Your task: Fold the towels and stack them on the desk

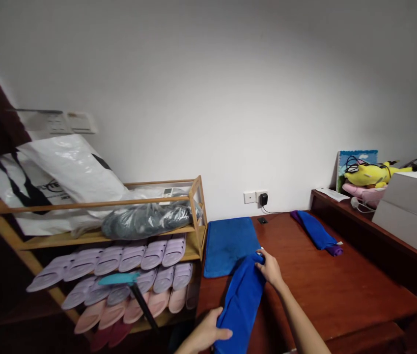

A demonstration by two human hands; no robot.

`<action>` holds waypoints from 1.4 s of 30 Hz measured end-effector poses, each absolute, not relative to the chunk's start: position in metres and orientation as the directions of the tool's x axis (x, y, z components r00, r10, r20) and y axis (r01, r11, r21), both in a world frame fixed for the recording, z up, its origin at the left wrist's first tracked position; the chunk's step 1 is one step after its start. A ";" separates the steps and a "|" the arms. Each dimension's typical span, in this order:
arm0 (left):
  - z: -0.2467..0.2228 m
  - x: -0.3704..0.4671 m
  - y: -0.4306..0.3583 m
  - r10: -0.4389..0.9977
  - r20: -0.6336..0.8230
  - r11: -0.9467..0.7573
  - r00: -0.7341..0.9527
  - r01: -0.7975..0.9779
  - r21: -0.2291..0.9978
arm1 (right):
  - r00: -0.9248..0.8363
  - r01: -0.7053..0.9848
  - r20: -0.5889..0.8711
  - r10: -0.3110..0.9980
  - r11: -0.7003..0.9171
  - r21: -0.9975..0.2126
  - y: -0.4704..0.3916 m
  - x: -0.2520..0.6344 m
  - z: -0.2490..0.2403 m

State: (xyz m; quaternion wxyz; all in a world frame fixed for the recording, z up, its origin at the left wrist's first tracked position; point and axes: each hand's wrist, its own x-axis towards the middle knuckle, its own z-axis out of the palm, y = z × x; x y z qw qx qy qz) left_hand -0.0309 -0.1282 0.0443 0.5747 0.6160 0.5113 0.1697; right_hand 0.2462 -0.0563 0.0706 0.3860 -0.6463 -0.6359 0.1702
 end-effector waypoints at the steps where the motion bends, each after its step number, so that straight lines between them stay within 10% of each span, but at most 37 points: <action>1: 0.042 -0.029 -0.133 0.835 -0.381 0.171 0.397 0.470 0.866 | 0.116 0.716 0.289 0.950 0.121 -0.687 -0.052 0.236 0.075; 11: 0.037 -0.039 -0.122 0.941 -0.226 -0.012 0.250 0.696 0.718 | -0.010 0.829 0.202 0.979 0.121 -0.546 -0.126 0.131 0.050; 28: 0.071 0.019 -0.148 0.851 0.105 -0.355 0.515 0.417 0.837 | 0.211 0.492 -0.044 0.977 -0.145 -0.859 -0.121 0.218 0.026; 36: 0.054 0.041 -0.159 0.726 0.132 -0.633 0.675 0.579 0.514 | 0.478 0.697 0.033 0.878 -0.356 -0.623 -0.170 0.308 0.015; 42: 0.045 0.088 -0.160 0.645 0.191 -0.717 0.740 0.500 0.486 | 0.129 0.962 0.279 0.952 -0.052 -0.267 -0.169 0.262 0.000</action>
